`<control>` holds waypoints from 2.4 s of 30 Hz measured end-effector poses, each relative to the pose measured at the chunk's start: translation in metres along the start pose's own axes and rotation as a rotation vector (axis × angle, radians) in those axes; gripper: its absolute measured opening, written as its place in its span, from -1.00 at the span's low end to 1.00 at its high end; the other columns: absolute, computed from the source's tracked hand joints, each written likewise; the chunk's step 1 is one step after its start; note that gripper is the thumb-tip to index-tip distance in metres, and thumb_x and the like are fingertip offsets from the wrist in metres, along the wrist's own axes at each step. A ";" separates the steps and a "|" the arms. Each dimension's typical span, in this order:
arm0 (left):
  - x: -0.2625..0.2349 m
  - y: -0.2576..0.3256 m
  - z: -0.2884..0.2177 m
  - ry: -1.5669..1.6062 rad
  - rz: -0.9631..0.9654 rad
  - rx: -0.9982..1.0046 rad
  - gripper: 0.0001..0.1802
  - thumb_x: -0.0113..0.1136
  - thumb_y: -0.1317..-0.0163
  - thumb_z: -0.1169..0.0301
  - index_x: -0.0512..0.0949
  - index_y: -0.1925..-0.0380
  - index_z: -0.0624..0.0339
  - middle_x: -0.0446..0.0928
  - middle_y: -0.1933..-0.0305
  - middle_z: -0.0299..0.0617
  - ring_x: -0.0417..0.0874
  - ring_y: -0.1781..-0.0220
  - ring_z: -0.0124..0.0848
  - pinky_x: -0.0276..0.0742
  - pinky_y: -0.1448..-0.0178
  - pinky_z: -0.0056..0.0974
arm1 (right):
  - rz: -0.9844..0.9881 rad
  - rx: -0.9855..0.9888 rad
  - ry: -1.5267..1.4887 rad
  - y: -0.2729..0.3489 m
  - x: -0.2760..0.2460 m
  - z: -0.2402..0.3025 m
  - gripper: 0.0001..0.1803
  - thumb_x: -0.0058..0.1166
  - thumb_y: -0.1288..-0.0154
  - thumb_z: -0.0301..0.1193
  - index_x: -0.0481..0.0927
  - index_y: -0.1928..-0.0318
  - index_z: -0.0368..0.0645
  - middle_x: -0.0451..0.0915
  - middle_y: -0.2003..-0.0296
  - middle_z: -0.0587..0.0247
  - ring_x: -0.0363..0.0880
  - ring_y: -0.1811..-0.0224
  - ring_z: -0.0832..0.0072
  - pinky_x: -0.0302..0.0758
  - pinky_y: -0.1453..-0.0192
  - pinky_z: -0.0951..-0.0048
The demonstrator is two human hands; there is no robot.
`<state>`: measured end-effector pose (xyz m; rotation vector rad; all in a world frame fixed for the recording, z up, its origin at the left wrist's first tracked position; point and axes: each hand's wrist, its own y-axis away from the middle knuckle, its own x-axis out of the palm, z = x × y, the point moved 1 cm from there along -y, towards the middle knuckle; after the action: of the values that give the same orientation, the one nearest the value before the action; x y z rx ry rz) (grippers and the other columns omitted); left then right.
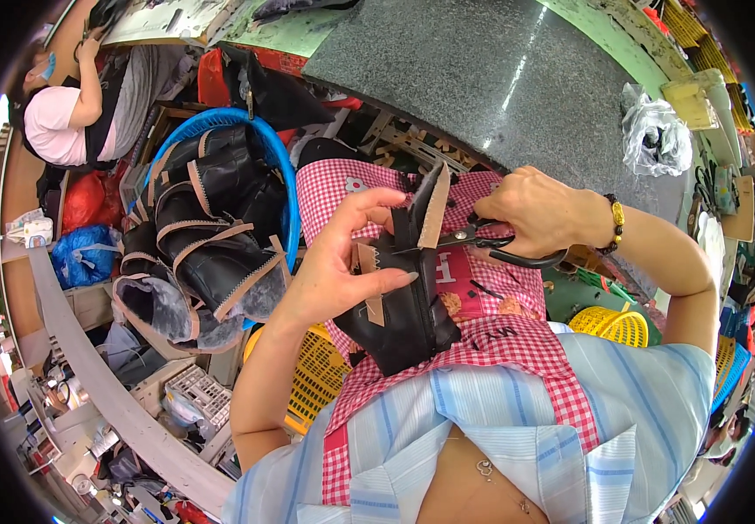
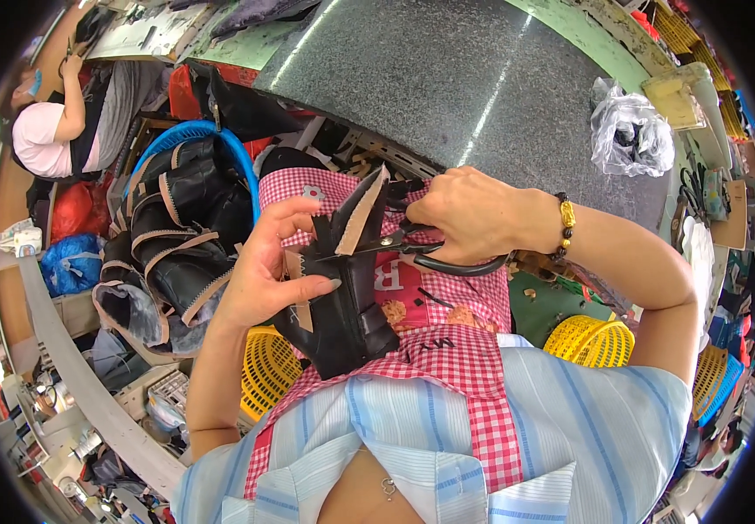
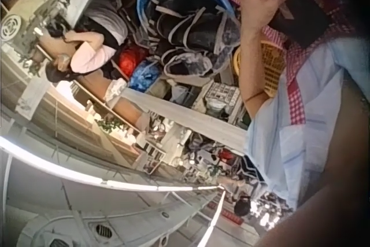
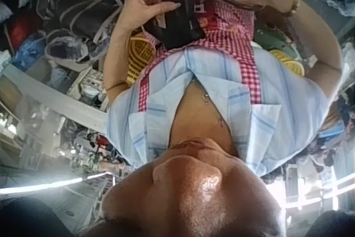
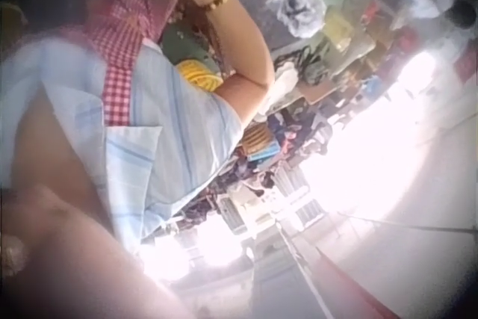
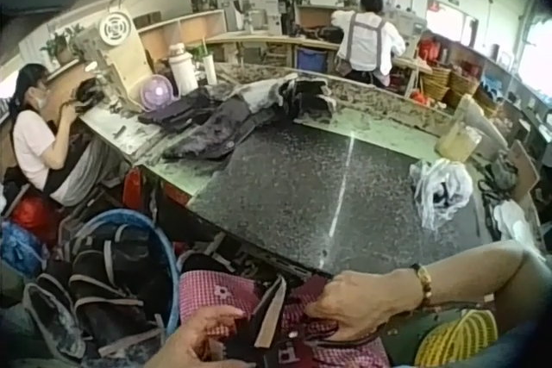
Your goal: Trimming excess material and assembling shoe upper components.
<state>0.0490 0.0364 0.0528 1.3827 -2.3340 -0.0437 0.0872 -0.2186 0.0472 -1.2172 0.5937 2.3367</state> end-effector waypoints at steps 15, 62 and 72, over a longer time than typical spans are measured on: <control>-0.019 -0.007 0.021 -0.017 0.305 -0.135 -0.40 0.38 0.12 0.64 0.52 -0.05 0.23 0.47 -0.08 -0.25 0.47 -0.14 -0.45 0.34 -0.24 -0.35 | 0.164 -0.072 -0.227 -0.004 0.014 0.007 -0.50 0.09 -0.11 -0.04 0.45 0.55 -0.31 0.45 0.65 -0.16 0.49 0.49 -0.12 0.42 0.39 0.02; 0.034 -0.056 -0.059 0.588 0.039 0.258 -0.38 0.04 -0.31 0.01 0.27 -0.16 0.29 0.51 0.01 -0.02 0.66 0.09 -0.29 0.64 0.00 -0.15 | -0.796 -0.051 -0.419 0.007 -0.080 -0.027 0.03 0.53 0.39 -0.43 0.33 -0.24 -0.25 0.38 -0.21 0.18 0.35 -0.24 0.35 0.26 -0.35 0.31; -0.255 0.128 -0.067 -1.126 -1.956 -0.307 -0.13 0.11 -0.04 -0.30 0.52 0.17 0.47 0.51 0.07 0.28 0.55 0.02 -0.01 0.42 -0.09 -0.05 | -0.959 0.469 -1.218 0.165 -0.083 -0.302 -0.40 -0.01 -0.38 -0.34 0.16 -0.38 0.01 0.35 -0.24 0.33 0.39 -0.19 0.44 0.36 -0.16 0.40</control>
<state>0.0728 0.3290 0.0566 3.1031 -0.2121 -1.8635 0.2340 -0.5349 -0.0131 0.2439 0.0382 1.5089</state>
